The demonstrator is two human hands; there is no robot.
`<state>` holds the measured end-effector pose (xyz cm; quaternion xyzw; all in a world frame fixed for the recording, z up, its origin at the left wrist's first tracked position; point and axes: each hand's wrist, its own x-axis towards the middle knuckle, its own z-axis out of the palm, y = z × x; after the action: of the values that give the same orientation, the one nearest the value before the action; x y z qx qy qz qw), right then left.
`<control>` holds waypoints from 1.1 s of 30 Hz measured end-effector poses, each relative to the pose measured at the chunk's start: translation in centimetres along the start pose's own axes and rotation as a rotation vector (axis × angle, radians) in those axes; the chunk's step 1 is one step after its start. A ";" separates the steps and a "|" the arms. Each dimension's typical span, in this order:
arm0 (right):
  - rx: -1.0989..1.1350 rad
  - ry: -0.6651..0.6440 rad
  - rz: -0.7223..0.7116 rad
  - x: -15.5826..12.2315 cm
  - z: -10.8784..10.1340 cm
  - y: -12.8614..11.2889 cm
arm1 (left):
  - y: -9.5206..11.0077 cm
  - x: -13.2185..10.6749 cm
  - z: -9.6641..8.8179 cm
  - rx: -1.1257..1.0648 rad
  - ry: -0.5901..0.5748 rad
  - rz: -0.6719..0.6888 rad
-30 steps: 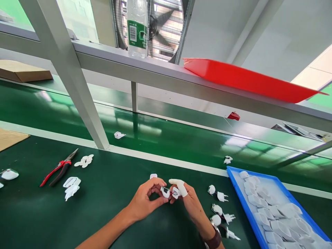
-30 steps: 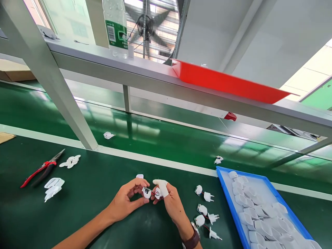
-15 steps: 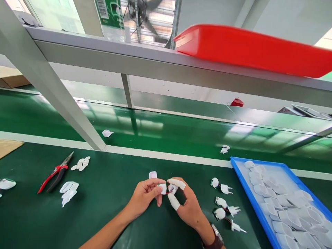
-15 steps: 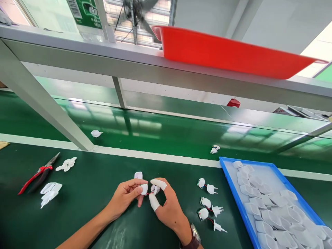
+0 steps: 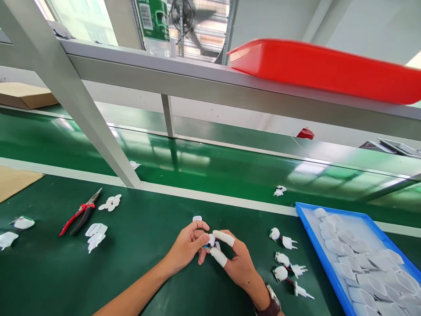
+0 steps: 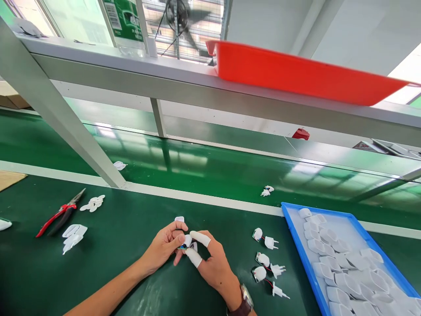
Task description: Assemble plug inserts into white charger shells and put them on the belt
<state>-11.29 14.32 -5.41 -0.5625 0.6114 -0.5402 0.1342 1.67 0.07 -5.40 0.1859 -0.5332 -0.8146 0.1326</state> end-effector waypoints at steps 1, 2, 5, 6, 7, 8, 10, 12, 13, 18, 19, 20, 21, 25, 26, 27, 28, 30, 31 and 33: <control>0.002 0.031 0.014 0.0 0.0 0.1 | 0.2 0.0 -0.3 0.069 0.037 0.052; 0.002 0.061 0.024 0.0 0.0 0.1 | 0.5 -0.1 -0.8 0.158 0.105 0.121; -0.014 0.122 0.008 0.4 -0.7 -0.2 | 1.3 0.0 -2.7 0.509 0.383 0.353; -0.025 0.120 -0.012 0.7 -1.1 -0.3 | 1.4 0.1 -3.4 0.632 0.437 0.404; -0.037 0.108 -0.032 1.0 -1.5 -0.5 | 1.3 0.2 -3.9 0.744 0.455 0.432; -0.050 0.095 -0.054 1.3 -1.9 -0.7 | 1.0 0.4 -4.3 0.841 0.445 0.440; -0.076 0.074 -0.093 1.7 -2.6 -0.8 | 0.2 0.8 -4.6 0.977 0.384 0.425; -0.108 0.070 -0.112 1.9 -2.9 -0.7 | -0.7 1.0 -4.2 1.021 0.323 0.414; -0.127 0.077 -0.108 1.8 -3.0 -0.6 | -1.0 1.0 -3.9 1.012 0.294 0.422; -0.186 0.142 -0.077 0.8 -2.1 0.2 | -0.7 0.4 -2.1 0.878 0.209 0.504; -0.185 0.135 -0.096 0.6 -1.9 0.3 | -0.5 0.3 -1.9 0.862 0.207 0.505; -0.183 0.123 -0.122 0.5 -1.7 0.3 | -0.3 0.2 -1.8 0.851 0.206 0.502; -0.181 0.112 -0.147 0.3 -1.6 0.3 | -0.2 0.1 -1.7 0.848 0.199 0.500; -0.174 0.119 -0.186 0.0 -1.5 0.1 | 0.1 -0.1 -1.5 0.845 0.137 0.419; -0.166 0.131 -0.177 0.0 -1.5 0.1 | 0.1 -0.2 -1.4 0.831 0.124 0.391; -0.156 0.143 -0.161 0.0 -1.5 0.0 | 0.2 -0.2 -1.4 0.819 0.116 0.373; -0.144 0.157 -0.143 0.1 -1.6 -0.1 | 0.3 -0.2 -1.3 0.811 0.108 0.371; -0.117 0.183 -0.102 0.2 -1.6 -0.2 | 0.3 -0.3 -1.3 0.785 0.086 0.407; -0.103 0.195 -0.086 0.2 -1.6 -0.3 | 0.3 -0.3 -1.4 0.764 0.068 0.429; -0.079 0.219 -0.063 0.3 -1.6 -0.5 | 0.0 -0.3 -1.5 0.748 0.029 0.463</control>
<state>-12.35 14.99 -4.22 -0.5240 0.6252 -0.5777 0.0272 2.60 -1.06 -5.90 0.1083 -0.8172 -0.5115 0.2425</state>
